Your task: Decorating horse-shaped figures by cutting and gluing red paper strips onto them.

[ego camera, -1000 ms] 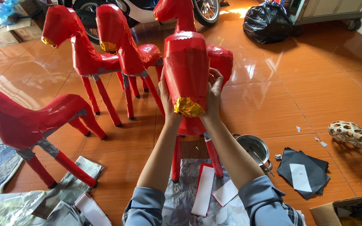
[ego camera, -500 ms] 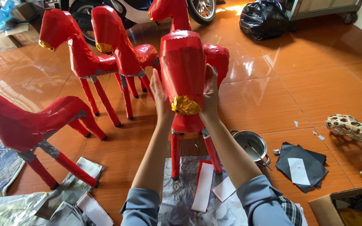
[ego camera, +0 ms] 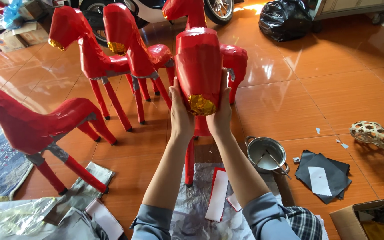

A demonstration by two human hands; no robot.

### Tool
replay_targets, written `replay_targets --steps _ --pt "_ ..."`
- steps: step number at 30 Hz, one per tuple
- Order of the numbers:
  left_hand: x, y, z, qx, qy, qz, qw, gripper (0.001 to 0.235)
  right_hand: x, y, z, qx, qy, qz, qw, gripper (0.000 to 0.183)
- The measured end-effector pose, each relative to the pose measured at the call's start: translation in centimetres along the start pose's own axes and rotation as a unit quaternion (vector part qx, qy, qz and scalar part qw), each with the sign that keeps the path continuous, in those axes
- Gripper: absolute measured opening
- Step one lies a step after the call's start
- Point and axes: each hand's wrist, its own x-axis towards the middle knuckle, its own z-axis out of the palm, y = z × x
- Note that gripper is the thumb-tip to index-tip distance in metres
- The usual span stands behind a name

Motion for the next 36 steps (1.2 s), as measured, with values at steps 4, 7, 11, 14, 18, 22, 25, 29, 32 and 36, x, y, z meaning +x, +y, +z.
replay_targets --steps 4,7,11,14,18,22,25,29,32,36 --pt "-0.2 1.2 0.6 -0.059 0.001 -0.028 0.998 0.063 -0.1 0.2 -0.5 0.014 -0.022 -0.015 1.0 0.054" --pt "0.2 1.3 0.7 -0.127 -0.015 -0.059 0.99 0.067 0.2 1.3 -2.0 -0.001 -0.04 -0.022 0.999 0.055" --pt "1.1 -0.5 -1.1 -0.196 -0.018 -0.095 0.976 0.064 0.1 1.8 -2.6 0.029 -0.048 -0.022 0.998 0.057" --pt "2.5 -2.7 -5.5 -0.149 -0.062 -0.081 0.984 0.073 -0.4 2.1 -3.4 -0.007 -0.038 -0.042 0.998 0.057" --pt "0.9 -3.2 -6.6 -0.167 -0.095 -0.09 0.977 0.077 -2.1 1.6 -4.3 -0.047 -0.012 -0.018 0.999 0.057" --pt "-0.6 -7.8 -14.6 -0.134 -0.04 -0.143 0.98 0.064 -5.8 -0.3 -10.9 -0.074 0.049 0.135 0.987 0.07" --pt "-5.6 -14.7 -22.0 -0.039 0.051 -0.223 0.973 0.043 -11.0 -1.3 -13.1 -0.213 0.14 0.271 0.928 0.039" --pt "-15.1 -27.1 -32.3 0.453 0.002 -0.403 0.795 0.056 -20.5 -0.9 -28.2 -0.601 -0.192 0.489 0.602 0.035" --pt "-22.9 -42.0 -40.9 0.689 -0.187 -0.302 0.632 0.035 -20.5 -2.7 -33.7 -0.67 -0.103 0.372 0.635 0.029" --pt "-25.7 -39.4 -35.5 0.755 -0.183 -0.339 0.531 0.093 -18.9 -3.6 -39.5 -0.879 -0.16 0.228 0.386 0.022"
